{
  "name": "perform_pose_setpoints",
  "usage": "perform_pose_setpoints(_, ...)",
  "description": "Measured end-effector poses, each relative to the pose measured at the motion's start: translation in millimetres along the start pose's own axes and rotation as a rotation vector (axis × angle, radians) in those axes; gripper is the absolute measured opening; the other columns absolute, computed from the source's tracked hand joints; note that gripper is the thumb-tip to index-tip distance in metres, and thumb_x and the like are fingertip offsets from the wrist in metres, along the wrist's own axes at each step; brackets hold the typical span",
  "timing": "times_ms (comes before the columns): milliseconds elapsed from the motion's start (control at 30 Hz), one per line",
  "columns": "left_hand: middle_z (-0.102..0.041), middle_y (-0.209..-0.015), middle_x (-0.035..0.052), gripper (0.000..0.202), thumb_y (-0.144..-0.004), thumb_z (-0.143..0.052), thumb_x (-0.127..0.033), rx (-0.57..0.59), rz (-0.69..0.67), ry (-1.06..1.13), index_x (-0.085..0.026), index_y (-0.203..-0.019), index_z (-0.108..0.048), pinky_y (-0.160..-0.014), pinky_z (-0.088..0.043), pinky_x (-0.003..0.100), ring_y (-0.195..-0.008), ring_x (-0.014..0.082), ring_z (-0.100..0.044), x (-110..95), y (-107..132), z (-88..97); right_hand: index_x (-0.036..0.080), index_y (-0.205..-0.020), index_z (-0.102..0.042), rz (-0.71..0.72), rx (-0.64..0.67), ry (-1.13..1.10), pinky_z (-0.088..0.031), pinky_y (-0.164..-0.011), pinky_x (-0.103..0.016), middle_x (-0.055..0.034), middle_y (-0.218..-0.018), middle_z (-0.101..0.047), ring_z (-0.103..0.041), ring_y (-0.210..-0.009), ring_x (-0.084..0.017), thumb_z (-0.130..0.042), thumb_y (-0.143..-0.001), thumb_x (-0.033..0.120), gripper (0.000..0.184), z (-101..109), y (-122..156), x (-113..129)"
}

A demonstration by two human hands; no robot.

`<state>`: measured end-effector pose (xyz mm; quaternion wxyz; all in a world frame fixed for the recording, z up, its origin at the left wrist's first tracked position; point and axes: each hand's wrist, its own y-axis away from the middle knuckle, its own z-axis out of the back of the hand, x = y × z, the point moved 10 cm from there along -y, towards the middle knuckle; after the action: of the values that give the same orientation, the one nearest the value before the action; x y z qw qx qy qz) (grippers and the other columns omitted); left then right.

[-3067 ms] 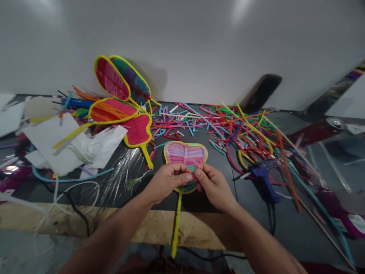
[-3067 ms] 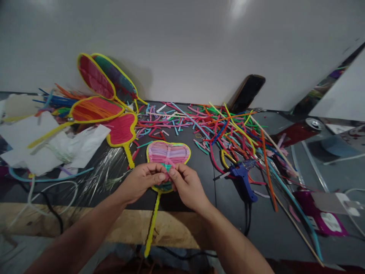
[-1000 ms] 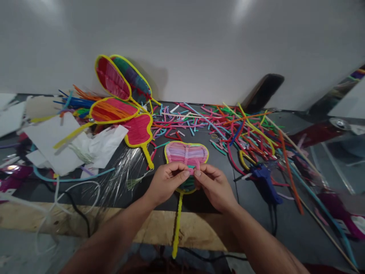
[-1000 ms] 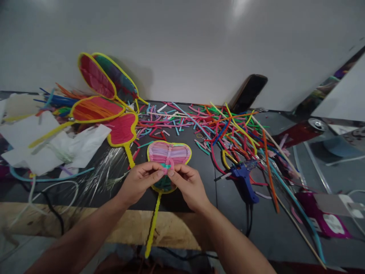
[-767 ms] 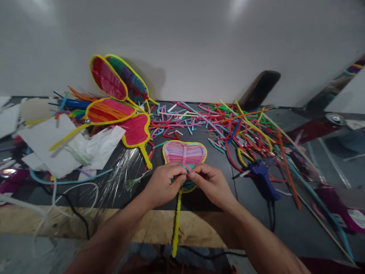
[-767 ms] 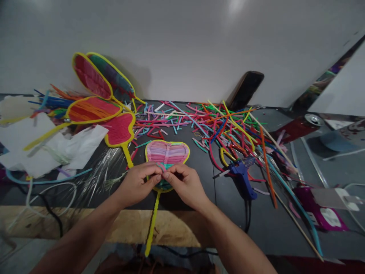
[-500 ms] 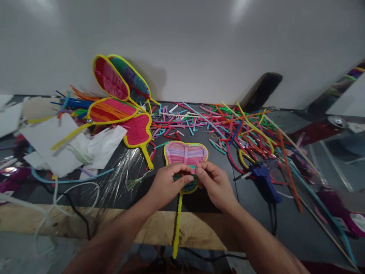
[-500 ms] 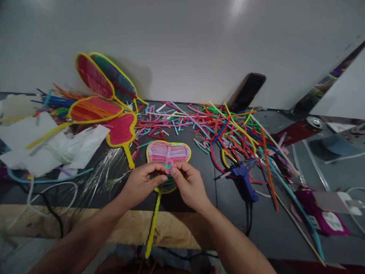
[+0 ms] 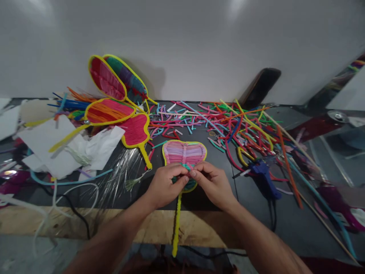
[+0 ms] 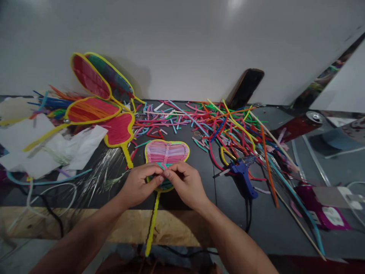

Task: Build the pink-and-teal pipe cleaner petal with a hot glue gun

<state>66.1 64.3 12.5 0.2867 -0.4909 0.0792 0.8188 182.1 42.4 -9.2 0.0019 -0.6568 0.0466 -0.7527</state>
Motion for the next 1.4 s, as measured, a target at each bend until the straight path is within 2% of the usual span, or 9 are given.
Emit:
perform_pose_setpoints(133,-0.064,-0.074,0.0028,0.015,-0.083,-0.049,-0.013,0.03,-0.138,-0.28,-0.017,-0.076,-0.061,-0.07,-0.045,0.026,-0.073,0.015,-0.058,-9.8,1.9,-5.9,0.021,-0.074,-0.066,0.101,0.071,0.214,-0.042,-0.065,-0.026,-0.0015,-0.07,-0.064,-0.056,-0.067,-0.015,-0.06,-0.085,0.028,0.014,-4.0,-1.3,9.1)
perform_pose_setpoints(233,-0.064,-0.076,0.0048,0.015,-0.084,-0.047,-0.014,0.019,-0.16,-0.349,-0.016,-0.078,-0.061,-0.072,-0.046,0.029,-0.076,0.0173,-0.059,-10.9,2.9,-7.5,0.021,-0.074,-0.065,0.119,0.114,0.297,-0.042,-0.064,-0.026,-0.0015,-0.069,-0.062,-0.054,-0.067,-0.015,-0.059,-0.085,0.027,0.013,-7.5,-1.0,10.7)
perform_pose_setpoints(500,-0.068,-0.078,0.0009,0.016,-0.081,-0.062,-0.032,-0.114,0.224,0.288,-0.016,-0.083,-0.067,-0.069,-0.047,0.023,-0.072,0.0128,-0.06,26.5,4.3,-2.6,0.019,-0.077,-0.06,-0.153,-0.002,-0.198,-0.037,-0.051,-0.021,0.0038,-0.061,-0.05,-0.042,-0.054,-0.009,-0.062,-0.081,0.047,0.029,-7.5,1.3,-14.3)
perform_pose_setpoints(600,-0.063,-0.069,-0.0003,0.022,-0.077,-0.064,-0.037,-0.138,0.31,0.448,-0.014,-0.077,-0.065,-0.062,-0.045,0.021,-0.064,0.011,-0.054,35.7,5.4,-3.7,0.018,-0.075,-0.061,-0.166,-0.006,-0.237,-0.037,-0.051,-0.022,0.0048,-0.057,-0.048,-0.041,-0.052,-0.009,-0.066,-0.078,0.048,0.03,-7.4,1.2,-14.5)
perform_pose_setpoints(700,-0.058,-0.067,-0.0014,0.024,-0.077,-0.063,-0.037,-0.143,0.312,0.456,-0.014,-0.076,-0.062,-0.06,-0.043,0.02,-0.062,0.0098,-0.049,36.4,3.5,-0.7,0.018,-0.071,-0.06,-0.133,0.009,-0.187,-0.037,-0.051,-0.022,0.0043,-0.057,-0.049,-0.041,-0.053,-0.009,-0.066,-0.078,0.047,0.03,-6.4,0.6,-9.6)
perform_pose_setpoints(933,-0.052,-0.066,-0.0017,0.026,-0.08,-0.057,-0.04,-0.052,0.276,0.363,-0.015,-0.074,-0.058,-0.061,-0.04,0.022,-0.064,0.0109,-0.046,31.0,0.9,-5.1,0.018,-0.08,-0.061,-0.143,0.097,-0.197,-0.039,-0.052,-0.021,0.002,-0.067,-0.053,-0.043,-0.057,-0.009,-0.062,-0.082,0.045,0.028,-14.2,1.2,-11.8)
perform_pose_setpoints(1067,-0.051,-0.065,-0.0019,0.024,-0.084,-0.052,-0.036,0.01,0.222,0.234,-0.015,-0.074,-0.058,-0.06,-0.039,0.022,-0.063,0.0109,-0.045,24.6,1.2,-8.0,0.018,-0.071,-0.059,-0.057,0.085,-0.043,-0.038,-0.055,-0.022,0.0025,-0.062,-0.049,-0.043,-0.059,-0.01,-0.059,-0.085,0.039,0.026,-9.6,1.0,-7.1)
perform_pose_setpoints(1233,-0.057,-0.07,-0.0004,0.02,-0.089,-0.046,-0.023,0.05,0.035,-0.139,-0.017,-0.073,-0.057,-0.064,-0.039,0.024,-0.069,0.013,-0.051,9.7,1.4,-6.6,0.02,-0.071,-0.061,0.1,0.043,0.205,-0.04,-0.063,-0.024,0.0,-0.069,-0.057,-0.051,-0.066,-0.013,-0.058,-0.086,0.029,0.017,-5.2,1.3,6.4)
perform_pose_setpoints(1400,-0.062,-0.077,0.0038,0.02,-0.09,-0.042,-0.016,0.129,-0.174,-0.387,-0.017,-0.079,-0.059,-0.071,-0.042,0.028,-0.075,0.0166,-0.055,-4.9,3.4,-12.8,0.022,-0.074,-0.066,0.1,0.101,0.336,-0.041,-0.062,-0.025,-0.0012,-0.07,-0.063,-0.056,-0.066,-0.015,-0.06,-0.085,0.025,0.013,-10.1,1.7,3.7)
